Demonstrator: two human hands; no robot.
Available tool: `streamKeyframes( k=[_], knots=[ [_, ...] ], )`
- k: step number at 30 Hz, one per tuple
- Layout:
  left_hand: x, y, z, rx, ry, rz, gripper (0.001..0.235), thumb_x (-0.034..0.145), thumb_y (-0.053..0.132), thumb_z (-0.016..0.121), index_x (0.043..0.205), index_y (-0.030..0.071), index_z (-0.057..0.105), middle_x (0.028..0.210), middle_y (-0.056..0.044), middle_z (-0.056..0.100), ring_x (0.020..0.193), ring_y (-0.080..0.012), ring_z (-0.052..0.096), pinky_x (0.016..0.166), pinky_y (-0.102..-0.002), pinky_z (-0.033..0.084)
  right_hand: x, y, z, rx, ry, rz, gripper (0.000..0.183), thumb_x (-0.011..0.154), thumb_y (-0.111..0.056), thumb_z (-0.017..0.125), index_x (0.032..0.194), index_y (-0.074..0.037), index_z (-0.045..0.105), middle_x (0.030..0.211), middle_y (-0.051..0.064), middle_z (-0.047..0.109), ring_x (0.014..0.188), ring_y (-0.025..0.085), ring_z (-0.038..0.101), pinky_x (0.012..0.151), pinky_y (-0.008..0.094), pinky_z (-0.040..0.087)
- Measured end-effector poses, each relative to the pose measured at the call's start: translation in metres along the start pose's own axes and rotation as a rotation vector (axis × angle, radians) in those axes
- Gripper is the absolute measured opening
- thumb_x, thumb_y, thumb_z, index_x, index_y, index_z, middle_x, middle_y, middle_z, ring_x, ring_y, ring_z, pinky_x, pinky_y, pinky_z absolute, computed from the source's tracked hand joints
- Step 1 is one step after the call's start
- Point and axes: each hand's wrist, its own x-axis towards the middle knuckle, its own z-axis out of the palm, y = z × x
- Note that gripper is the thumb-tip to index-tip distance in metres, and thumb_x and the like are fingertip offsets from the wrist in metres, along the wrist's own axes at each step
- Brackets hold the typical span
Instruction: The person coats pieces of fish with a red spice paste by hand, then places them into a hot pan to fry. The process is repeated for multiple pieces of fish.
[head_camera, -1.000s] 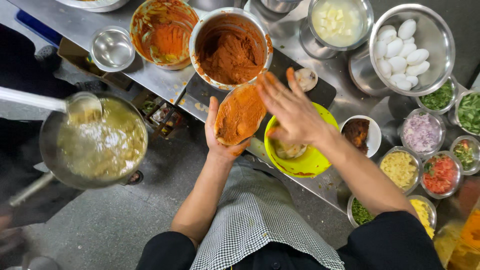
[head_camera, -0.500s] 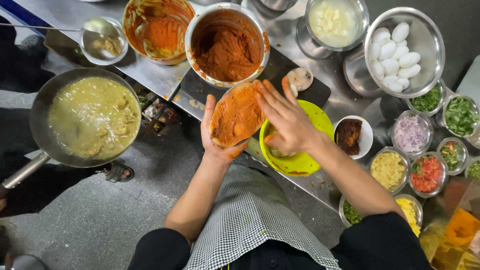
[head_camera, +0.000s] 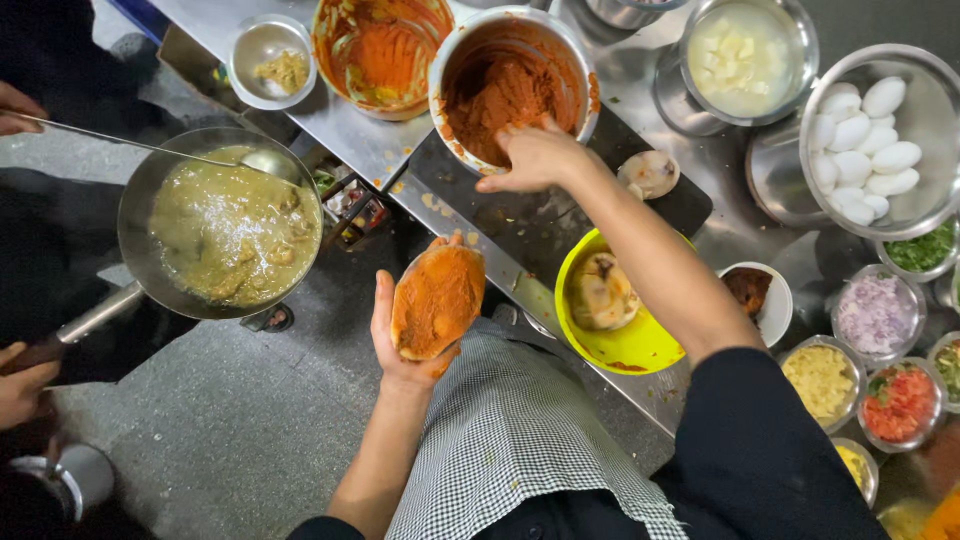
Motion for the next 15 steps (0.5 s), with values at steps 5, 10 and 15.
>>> streamKeyframes(
  k=[5, 10, 15],
  knots=[
    [-0.008, -0.002, -0.003, 0.023, 0.124, 0.091, 0.076, 0.108, 0.057, 0.034, 0.155, -0.003, 0.038, 0.161, -0.019, 0.041, 0.145, -0.0367, 0.044, 0.116, -0.049, 0.044, 0.03, 0.017, -0.002, 0.276, -0.322, -0.023, 0.074, 0.081, -0.071, 0.065, 0.111, -0.005, 0.078, 0.106, 0.018, 0.076, 0.1, 0.033, 0.073, 0.089, 0.04, 0.053],
    [-0.01, -0.001, -0.007, -0.135, -0.173, -0.004, 0.076, 0.115, 0.055, 0.032, 0.162, -0.004, 0.036, 0.166, -0.021, 0.041, 0.149, -0.0397, 0.043, 0.115, -0.048, 0.047, 0.032, 0.033, 0.006, 0.12, -0.251, -0.081, 0.068, 0.08, -0.068, 0.071, 0.098, -0.003, 0.08, 0.086, 0.018, 0.077, 0.08, 0.03, 0.075, 0.075, 0.043, 0.056],
    [0.009, -0.002, 0.001, -0.106, -0.086, -0.003, 0.075, 0.111, 0.056, 0.034, 0.158, -0.003, 0.037, 0.163, -0.019, 0.042, 0.145, -0.0393, 0.048, 0.115, -0.05, 0.045, -0.011, 0.01, -0.025, 0.237, 0.143, 0.044, 0.055, 0.084, -0.057, 0.078, 0.09, -0.003, 0.079, 0.083, 0.017, 0.074, 0.075, 0.029, 0.07, 0.072, 0.042, 0.054]
  ],
)
